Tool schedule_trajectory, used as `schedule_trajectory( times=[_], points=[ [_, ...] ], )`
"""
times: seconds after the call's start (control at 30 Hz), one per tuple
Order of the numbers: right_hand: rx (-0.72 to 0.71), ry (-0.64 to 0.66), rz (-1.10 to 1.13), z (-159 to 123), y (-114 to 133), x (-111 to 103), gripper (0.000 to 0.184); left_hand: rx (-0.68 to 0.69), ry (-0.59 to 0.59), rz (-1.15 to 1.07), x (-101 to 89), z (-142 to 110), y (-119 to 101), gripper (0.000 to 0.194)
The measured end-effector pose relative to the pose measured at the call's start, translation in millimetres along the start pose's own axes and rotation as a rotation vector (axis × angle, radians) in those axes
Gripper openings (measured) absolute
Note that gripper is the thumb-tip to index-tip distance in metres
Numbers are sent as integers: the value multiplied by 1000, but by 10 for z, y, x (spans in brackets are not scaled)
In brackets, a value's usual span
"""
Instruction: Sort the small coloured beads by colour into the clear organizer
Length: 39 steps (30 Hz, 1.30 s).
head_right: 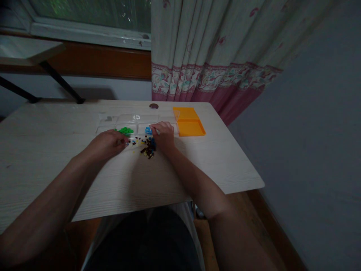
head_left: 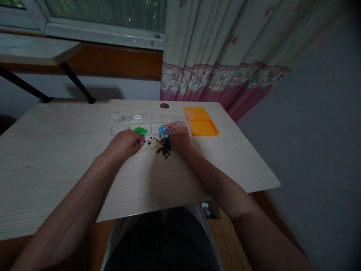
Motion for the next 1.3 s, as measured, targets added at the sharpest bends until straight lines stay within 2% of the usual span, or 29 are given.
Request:
schedule_trajectory(
  times=[0.57, 0.7, 0.87, 0.97, 1.13, 1.3],
  points=[
    [-30, -18, 0, -18, 30, -17, 24, 32, -76, 72, 109, 77, -106, 26],
    [-137, 11, 7, -47, 99, -45, 25, 31, -128, -65, 133, 88, -153, 26],
    [-314, 121, 11, -117, 275, -62, 24, -21, -242, -303, 185, 138, -223, 22],
    [-314, 154, -8, -145, 349, -58, 25, -36, -269, -410, 224, 172, -244, 21],
    [-305, 131, 5, -148, 354, -41, 23, -78, -322, -526, 252, 192, -221, 25],
    [-292, 139, -9, -161, 360, -31, 24, -69, -319, -591, 286, 209, -233, 25]
  ],
)
Point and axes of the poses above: each hand's wrist, its own z-axis towards the middle knuckle, its own x-axis out of the palm, y = z × x, the point moved 2 cm from there along z, towards the middle knuckle, and after that the axes turned 11 degrees about y, right-handed, at the moved point
